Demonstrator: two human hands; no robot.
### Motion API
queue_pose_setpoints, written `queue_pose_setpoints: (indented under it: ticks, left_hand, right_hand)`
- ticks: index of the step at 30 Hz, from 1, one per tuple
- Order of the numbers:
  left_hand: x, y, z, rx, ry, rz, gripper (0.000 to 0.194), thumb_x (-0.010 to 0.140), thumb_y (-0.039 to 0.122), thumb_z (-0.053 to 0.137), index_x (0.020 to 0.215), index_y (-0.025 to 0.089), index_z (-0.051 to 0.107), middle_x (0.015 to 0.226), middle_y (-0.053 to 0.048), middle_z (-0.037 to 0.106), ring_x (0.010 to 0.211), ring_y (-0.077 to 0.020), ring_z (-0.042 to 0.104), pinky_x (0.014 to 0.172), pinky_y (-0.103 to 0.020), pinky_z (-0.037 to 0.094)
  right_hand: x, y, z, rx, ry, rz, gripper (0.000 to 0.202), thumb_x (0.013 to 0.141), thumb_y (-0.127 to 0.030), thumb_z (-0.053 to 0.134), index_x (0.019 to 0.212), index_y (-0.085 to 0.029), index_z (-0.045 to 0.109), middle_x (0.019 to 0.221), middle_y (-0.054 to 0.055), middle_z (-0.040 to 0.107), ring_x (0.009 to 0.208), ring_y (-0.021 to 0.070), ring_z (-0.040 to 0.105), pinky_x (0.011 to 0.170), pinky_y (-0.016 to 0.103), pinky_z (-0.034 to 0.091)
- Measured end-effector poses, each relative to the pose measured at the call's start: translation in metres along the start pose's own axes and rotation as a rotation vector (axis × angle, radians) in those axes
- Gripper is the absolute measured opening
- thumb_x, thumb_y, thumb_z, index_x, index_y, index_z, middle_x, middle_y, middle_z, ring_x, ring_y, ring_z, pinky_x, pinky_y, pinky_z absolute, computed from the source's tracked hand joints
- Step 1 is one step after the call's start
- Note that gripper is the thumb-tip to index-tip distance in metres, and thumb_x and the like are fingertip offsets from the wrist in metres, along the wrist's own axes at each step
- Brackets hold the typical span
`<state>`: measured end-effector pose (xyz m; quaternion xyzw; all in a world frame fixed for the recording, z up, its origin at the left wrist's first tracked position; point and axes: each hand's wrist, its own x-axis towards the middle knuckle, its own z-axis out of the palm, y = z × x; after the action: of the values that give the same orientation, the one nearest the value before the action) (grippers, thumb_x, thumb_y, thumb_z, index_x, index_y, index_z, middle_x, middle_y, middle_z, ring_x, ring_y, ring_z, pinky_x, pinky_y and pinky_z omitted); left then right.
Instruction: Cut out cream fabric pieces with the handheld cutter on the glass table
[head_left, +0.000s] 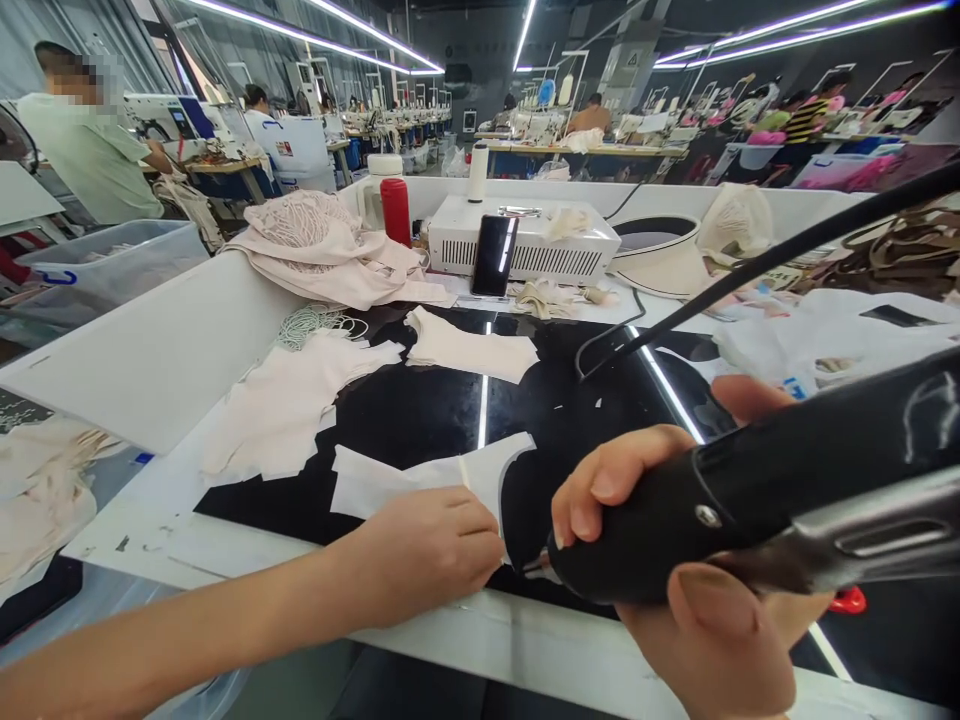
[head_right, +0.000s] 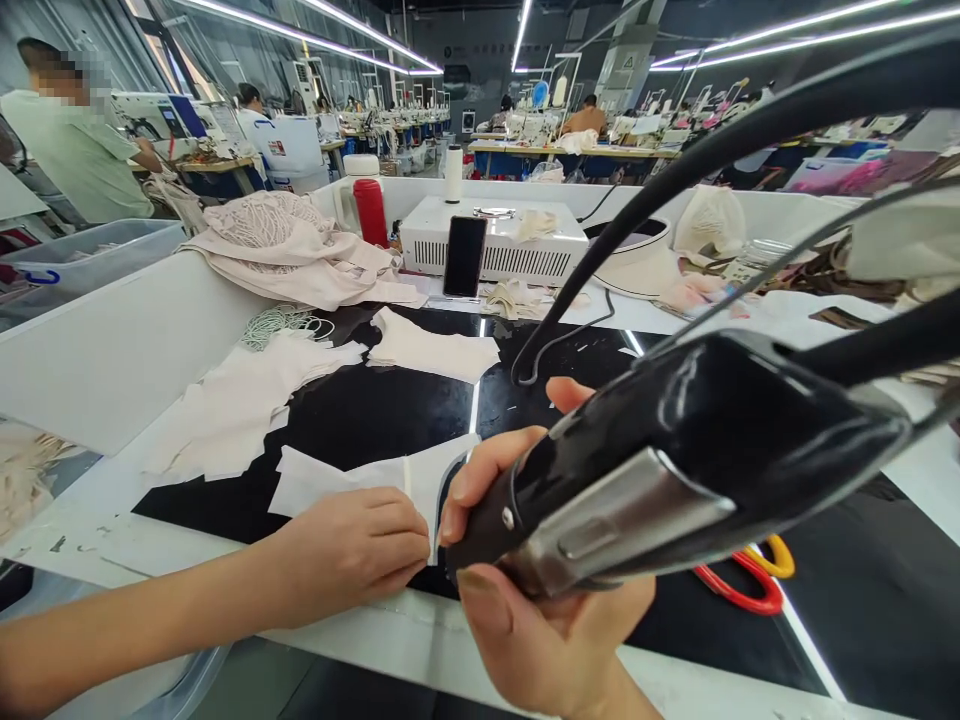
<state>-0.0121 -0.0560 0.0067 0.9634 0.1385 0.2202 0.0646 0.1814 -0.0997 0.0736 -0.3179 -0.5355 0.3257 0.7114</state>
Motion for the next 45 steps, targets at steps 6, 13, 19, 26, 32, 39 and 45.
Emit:
queue_pose_setpoints:
  ticks: [6,13,19,26,32,39,45]
  left_hand:
    - [0.000,0.002,-0.003,-0.312,0.086,-0.211,0.018,0.107,0.013,0.062,0.093,0.019,0.072,0.098,-0.003,0.078,0.089,-0.0167,0.072,0.084,-0.027,0.055]
    - [0.002,0.001,0.000,-0.335,0.102,-0.197,0.017,0.104,0.010,0.063,0.091,0.016,0.072,0.096,-0.003,0.078,0.088,-0.0173,0.071,0.086,-0.027,0.054]
    - [-0.001,0.001,-0.001,-0.320,0.093,-0.192,0.016,0.106,0.013,0.064,0.092,0.016,0.072,0.098,-0.004,0.078,0.091,-0.0186,0.073,0.086,-0.029,0.055]
    - [0.003,-0.003,-0.004,-0.278,0.022,-0.208,0.017,0.110,0.017,0.062,0.097,0.016,0.072,0.100,-0.003,0.078,0.095,-0.0182,0.072,0.090,-0.030,0.054]
    - [0.007,-0.006,0.000,-0.130,-0.009,-0.190,0.020,0.111,0.022,0.065,0.092,0.016,0.068,0.098,-0.004,0.074,0.093,-0.0181,0.071,0.091,-0.032,0.054]
    - [0.005,-0.004,0.004,-0.004,0.079,-0.118,0.012,0.106,0.006,0.063,0.100,0.017,0.066,0.108,-0.006,0.072,0.098,-0.0180,0.068,0.095,-0.031,0.056]
    - [0.005,-0.006,0.001,-0.037,-0.010,-0.025,0.018,0.103,0.000,0.064,0.097,0.017,0.067,0.098,-0.002,0.073,0.096,-0.0158,0.068,0.094,-0.027,0.055]
  right_hand:
    - [-0.002,0.005,0.007,0.052,0.058,0.002,0.055,0.092,-0.053,0.085,0.138,-0.043,0.056,0.081,-0.002,0.063,0.055,0.0188,0.059,0.048,0.036,0.059]
    - [-0.002,0.017,0.014,0.201,0.098,-0.083,0.056,0.087,-0.033,0.089,0.137,-0.033,0.063,0.084,-0.003,0.071,0.055,0.0167,0.060,0.044,0.032,0.056]
    - [-0.003,0.017,0.016,0.223,0.104,-0.083,0.055,0.086,-0.030,0.089,0.135,-0.030,0.064,0.084,-0.004,0.074,0.055,0.0156,0.063,0.046,0.031,0.057]
    - [-0.002,0.016,0.014,0.225,0.055,-0.080,0.055,0.087,-0.030,0.090,0.136,-0.032,0.066,0.085,-0.004,0.075,0.056,0.0162,0.066,0.048,0.033,0.059]
    - [-0.004,0.013,0.014,0.169,0.094,-0.094,0.048,0.088,-0.031,0.089,0.131,-0.029,0.068,0.083,-0.003,0.073,0.056,0.0163,0.065,0.050,0.034,0.058]
    - [-0.005,0.013,0.017,0.181,0.127,-0.080,0.055,0.085,-0.033,0.090,0.133,-0.030,0.064,0.082,-0.005,0.073,0.054,0.0166,0.061,0.046,0.034,0.055]
    - [-0.004,0.014,0.016,0.189,0.118,-0.064,0.055,0.085,-0.031,0.091,0.133,-0.030,0.064,0.082,-0.005,0.074,0.055,0.0163,0.062,0.050,0.034,0.056]
